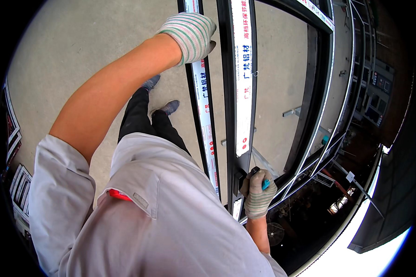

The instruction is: The person assembles a large aluminum window frame by hand, using a small blue-handled tool to press and secure rubber gaskets into the frame channels. The person repeatedly repositions the frame to access different sides and continues inserting the gasket along the perimeter.

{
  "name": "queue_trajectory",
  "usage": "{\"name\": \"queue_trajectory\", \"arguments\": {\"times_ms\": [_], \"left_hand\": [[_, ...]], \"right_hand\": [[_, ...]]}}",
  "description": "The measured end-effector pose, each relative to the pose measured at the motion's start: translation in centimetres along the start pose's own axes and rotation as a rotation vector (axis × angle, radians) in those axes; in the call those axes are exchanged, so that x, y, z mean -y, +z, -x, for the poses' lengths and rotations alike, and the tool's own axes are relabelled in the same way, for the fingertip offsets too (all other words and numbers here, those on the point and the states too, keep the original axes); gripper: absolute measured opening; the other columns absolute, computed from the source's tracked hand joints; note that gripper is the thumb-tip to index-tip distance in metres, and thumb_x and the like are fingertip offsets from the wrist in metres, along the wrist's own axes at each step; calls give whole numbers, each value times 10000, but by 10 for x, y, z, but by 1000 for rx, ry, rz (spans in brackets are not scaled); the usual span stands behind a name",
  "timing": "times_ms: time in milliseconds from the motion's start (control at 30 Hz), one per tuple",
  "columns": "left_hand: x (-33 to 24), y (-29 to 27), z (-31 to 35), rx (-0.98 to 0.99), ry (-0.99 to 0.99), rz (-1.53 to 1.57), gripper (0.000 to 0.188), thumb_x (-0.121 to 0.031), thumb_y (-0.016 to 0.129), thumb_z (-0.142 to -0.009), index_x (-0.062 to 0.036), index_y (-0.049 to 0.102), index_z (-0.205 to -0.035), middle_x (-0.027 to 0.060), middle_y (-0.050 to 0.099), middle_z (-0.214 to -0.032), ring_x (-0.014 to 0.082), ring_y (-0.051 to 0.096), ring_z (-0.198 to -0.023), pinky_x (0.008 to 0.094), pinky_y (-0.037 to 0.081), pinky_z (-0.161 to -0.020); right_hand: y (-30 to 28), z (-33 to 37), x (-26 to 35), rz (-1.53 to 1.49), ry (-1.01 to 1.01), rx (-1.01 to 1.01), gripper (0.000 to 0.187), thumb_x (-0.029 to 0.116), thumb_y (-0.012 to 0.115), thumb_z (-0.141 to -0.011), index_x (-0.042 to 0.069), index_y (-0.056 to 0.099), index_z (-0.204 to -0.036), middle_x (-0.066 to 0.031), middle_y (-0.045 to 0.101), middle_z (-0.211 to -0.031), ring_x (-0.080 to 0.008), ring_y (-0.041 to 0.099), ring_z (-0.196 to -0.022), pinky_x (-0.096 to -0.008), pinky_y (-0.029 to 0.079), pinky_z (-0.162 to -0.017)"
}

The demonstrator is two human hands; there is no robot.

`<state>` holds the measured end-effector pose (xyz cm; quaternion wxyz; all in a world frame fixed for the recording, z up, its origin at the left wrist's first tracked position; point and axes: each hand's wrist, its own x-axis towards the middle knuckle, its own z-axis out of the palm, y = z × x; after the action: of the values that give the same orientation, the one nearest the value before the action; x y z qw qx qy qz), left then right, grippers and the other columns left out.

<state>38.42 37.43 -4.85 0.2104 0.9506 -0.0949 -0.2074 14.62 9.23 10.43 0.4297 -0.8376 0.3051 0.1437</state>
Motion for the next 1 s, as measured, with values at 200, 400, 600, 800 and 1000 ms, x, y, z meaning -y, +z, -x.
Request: {"name": "queue_trajectory", "arguments": {"times_ms": [200, 400, 600, 800, 1000], "left_hand": [[-3, 10, 7, -28, 53, -26, 322, -325, 662, -965, -19, 759, -986, 163, 729, -758, 325, 743, -737, 452, 612, -715], [-5, 17, 27, -108, -55, 182, 402, -343, 669, -963, -43, 696, -1230, 169, 742, -878, 316, 749, -793, 431, 617, -741], [-19, 47, 57, -426, -169, 362, 656, -363, 739, -892, -110, 565, -1472, 203, 628, -1071, 348, 687, -948, 432, 599, -834], [-35, 53, 61, -362, -300, 599, 678, -272, 682, -889, -190, 509, -1539, 222, 580, -1129, 343, 670, -945, 435, 602, -866], [-33, 56, 45, -447, -282, 558, 537, -218, 642, -890, -152, 619, -1422, 222, 591, -1212, 350, 710, -900, 425, 608, -884]], "right_hand": [[1, 1, 2, 5, 2, 4, 456, 472, 675, -1010, 58, 591, -837, 9, 470, -553, -86, 416, -448, -255, 293, -446], [2, 3, 2, -10, 7, 0, 453, 469, 670, -1013, 59, 591, -836, 15, 465, -560, -82, 410, -453, -255, 291, -450], [2, 1, 2, 17, 18, -2, 469, 500, 655, -1018, 71, 581, -844, 12, 459, -543, -90, 405, -440, -262, 288, -443], [-1, 1, -2, 36, -13, 16, 494, 537, 642, -1018, 79, 565, -847, 9, 448, -529, -94, 400, -430, -270, 284, -439], [2, 3, 0, -3, -11, 6, 487, 510, 691, -993, 52, 597, -861, 26, 451, -567, -72, 407, -458, -249, 281, -452]]}}
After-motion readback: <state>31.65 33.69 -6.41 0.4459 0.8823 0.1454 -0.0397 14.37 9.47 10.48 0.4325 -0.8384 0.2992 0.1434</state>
